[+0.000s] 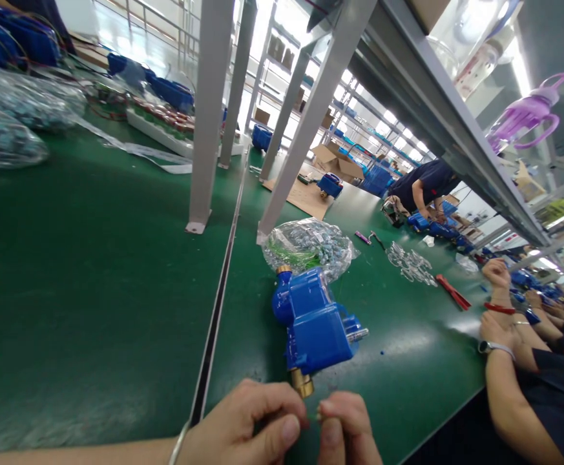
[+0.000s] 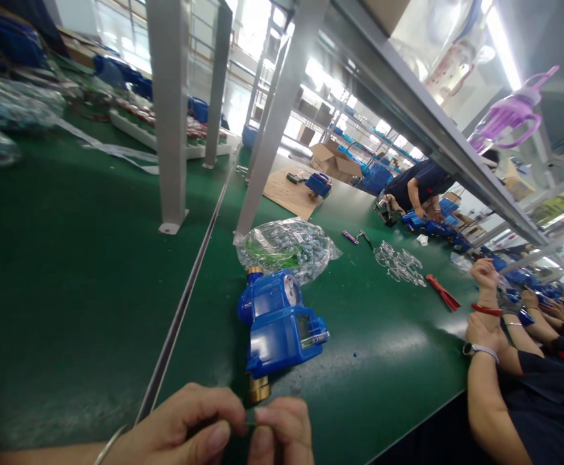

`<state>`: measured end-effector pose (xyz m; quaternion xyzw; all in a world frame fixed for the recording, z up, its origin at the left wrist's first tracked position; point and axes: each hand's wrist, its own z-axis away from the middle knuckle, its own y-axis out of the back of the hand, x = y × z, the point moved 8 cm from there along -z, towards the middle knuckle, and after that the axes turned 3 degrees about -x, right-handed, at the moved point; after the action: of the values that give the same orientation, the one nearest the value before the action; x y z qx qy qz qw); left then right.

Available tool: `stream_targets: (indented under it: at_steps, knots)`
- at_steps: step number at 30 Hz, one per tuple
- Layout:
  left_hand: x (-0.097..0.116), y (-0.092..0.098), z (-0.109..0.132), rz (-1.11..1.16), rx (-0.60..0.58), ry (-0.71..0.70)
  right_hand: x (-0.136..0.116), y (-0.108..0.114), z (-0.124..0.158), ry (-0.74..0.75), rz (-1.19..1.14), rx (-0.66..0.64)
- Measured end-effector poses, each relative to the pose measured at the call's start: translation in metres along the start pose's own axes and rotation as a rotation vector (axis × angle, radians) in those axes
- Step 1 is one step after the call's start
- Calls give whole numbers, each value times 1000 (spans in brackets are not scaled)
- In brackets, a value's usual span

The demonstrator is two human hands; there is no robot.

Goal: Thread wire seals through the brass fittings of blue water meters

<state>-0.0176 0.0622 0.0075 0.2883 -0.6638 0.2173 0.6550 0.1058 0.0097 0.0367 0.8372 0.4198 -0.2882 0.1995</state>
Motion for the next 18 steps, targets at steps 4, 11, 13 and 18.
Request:
stream_targets:
  at_steps: [4, 11, 13, 18]
  knots:
    - [1, 20, -4, 93, 158, -6, -23, 15, -22, 145, 311, 165]
    - [-9, 29, -10, 134, 228, 64, -7, 5, -31, -53, 370, 71]
    - [-11, 28, -10, 113, 228, 61, -5, 2, -28, -60, 364, 47]
    - [-11, 28, -9, 67, 237, 69, -3, -1, -27, -90, 396, 9]
